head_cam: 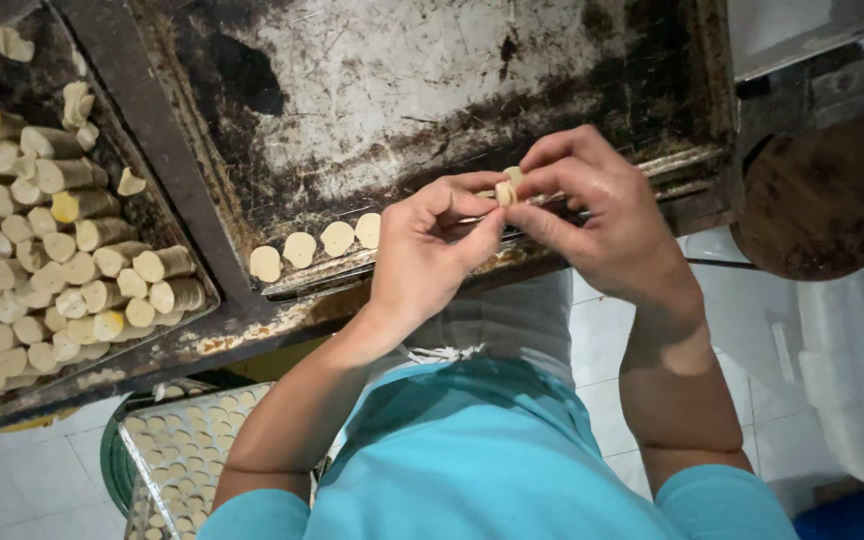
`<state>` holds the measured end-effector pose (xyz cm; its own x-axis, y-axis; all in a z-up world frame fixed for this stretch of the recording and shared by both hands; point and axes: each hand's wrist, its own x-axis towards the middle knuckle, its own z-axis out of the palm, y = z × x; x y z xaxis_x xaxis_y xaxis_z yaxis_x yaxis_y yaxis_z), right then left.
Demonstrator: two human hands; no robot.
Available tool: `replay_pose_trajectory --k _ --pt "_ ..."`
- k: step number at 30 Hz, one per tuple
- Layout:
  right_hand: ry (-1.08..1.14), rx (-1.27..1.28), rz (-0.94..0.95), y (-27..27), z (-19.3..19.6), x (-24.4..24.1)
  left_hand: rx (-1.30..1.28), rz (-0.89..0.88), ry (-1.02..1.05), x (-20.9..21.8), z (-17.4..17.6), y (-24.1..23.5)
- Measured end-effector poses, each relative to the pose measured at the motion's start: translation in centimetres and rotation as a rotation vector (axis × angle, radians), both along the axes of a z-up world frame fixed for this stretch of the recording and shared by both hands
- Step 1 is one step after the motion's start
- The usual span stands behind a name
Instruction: The person separates small, round dough pieces from cylindrical logs by hand. They place the separated dough pieces onto a metal tray, arranging them in neat rows.
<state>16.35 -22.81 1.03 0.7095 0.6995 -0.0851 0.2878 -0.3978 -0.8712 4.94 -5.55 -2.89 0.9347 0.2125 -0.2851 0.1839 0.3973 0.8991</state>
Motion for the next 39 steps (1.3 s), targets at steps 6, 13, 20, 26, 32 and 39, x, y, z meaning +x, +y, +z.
replay_pose_trajectory --k 6,13,20,26,32,39 --pt "-0.144 -0.144 -0.112 -1.2 -0.3 0.9 0.133 -0.02 0.026 0.8 -0.1 -0.1" --pt "-0.029 0.003 -0.026 -0.7 0.8 0.2 0.161 -0.05 0.003 1.6 -0.1 -0.9" --pt "-0.183 -0.058 -0.042 -3.1 -0.5 1.9 0.007 -0.04 0.029 2.1 -0.3 -0.9" --pt "-0.082 -0.153 -0.173 -5.0 -0.5 3.0 0.214 -0.092 -0.057 3.5 -0.3 -1.3" --pt "-0.135 -0.047 -0.068 -5.6 -0.6 2.8 0.128 -0.199 -0.036 5.5 -0.2 -3.1" --pt "-0.193 -0.168 -0.168 -6.2 0.1 4.0 0.375 -0.244 -0.053 7.0 0.1 -3.9"
